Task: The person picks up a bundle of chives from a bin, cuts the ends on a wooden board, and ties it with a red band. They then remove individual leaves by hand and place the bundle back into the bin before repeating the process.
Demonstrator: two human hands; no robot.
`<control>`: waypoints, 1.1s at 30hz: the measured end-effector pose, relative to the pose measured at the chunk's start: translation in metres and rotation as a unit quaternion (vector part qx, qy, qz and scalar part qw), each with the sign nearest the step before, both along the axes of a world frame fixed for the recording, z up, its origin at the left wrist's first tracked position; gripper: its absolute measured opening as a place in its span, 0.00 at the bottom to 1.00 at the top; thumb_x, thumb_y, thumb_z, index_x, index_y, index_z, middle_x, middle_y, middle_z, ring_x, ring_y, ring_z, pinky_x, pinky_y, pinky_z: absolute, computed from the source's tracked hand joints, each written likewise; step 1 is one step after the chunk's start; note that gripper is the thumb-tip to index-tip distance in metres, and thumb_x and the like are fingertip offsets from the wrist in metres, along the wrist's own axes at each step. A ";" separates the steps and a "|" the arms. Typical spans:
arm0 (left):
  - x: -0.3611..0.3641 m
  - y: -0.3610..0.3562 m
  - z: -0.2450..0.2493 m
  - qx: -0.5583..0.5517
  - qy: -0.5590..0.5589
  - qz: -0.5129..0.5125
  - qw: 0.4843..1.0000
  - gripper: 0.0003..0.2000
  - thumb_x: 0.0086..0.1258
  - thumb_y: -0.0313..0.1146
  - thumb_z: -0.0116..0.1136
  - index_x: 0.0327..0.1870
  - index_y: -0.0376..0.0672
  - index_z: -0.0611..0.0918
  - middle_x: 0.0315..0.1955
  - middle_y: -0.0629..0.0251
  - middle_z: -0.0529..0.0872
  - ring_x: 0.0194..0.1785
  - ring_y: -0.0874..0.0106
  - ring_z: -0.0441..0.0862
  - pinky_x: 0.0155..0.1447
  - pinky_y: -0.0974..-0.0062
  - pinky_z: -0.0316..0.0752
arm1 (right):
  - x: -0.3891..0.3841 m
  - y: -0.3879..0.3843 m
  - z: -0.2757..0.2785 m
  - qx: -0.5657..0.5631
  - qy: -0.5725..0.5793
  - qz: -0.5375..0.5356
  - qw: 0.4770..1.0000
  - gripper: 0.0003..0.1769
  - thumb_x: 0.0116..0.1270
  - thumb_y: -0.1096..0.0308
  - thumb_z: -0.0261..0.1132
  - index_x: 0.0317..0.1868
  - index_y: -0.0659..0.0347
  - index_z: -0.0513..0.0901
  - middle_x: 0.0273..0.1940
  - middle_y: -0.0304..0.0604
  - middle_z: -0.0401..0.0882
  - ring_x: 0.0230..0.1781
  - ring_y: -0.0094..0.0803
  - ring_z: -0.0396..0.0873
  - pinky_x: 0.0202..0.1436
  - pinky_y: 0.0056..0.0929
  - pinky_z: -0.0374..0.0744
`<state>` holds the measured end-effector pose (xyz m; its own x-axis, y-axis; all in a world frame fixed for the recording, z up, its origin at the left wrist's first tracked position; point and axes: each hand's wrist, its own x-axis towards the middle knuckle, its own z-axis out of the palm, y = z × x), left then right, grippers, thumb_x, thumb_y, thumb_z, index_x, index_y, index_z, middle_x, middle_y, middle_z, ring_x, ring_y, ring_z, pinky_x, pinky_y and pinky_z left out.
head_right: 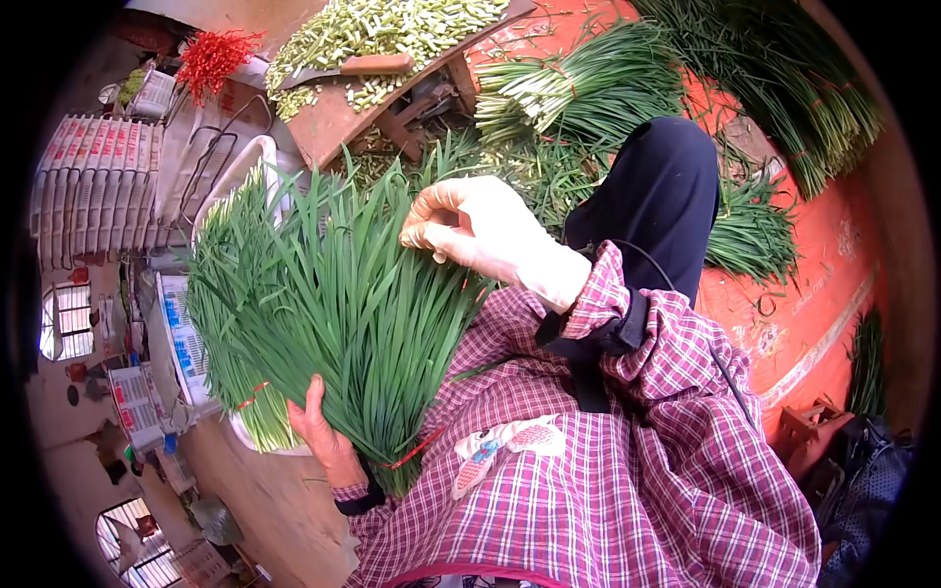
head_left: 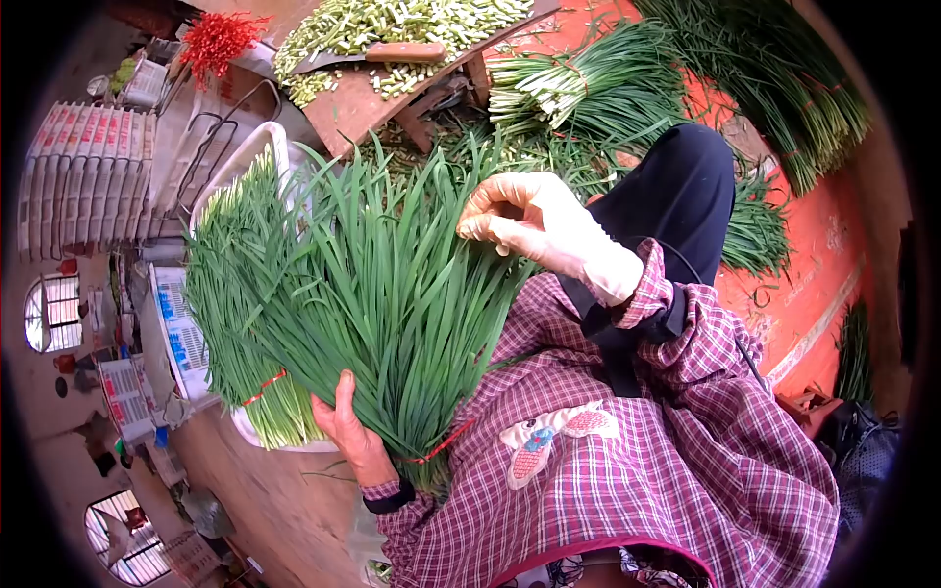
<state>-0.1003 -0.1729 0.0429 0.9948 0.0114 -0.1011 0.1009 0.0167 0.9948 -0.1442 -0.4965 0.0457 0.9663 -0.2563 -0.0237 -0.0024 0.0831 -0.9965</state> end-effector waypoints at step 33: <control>-0.001 -0.004 -0.001 0.056 -0.023 0.015 0.998 0.20 0.65 0.23 0.65 0.58 0.34 0.78 0.49 0.63 0.84 0.47 0.72 0.81 0.55 0.74 0.76 | 0.020 0.043 -0.009 -0.340 -0.121 -0.014 0.932 0.08 0.62 0.60 0.68 0.36 0.54 0.86 0.28 0.43 0.83 0.31 0.44 0.83 0.41 0.41 0.78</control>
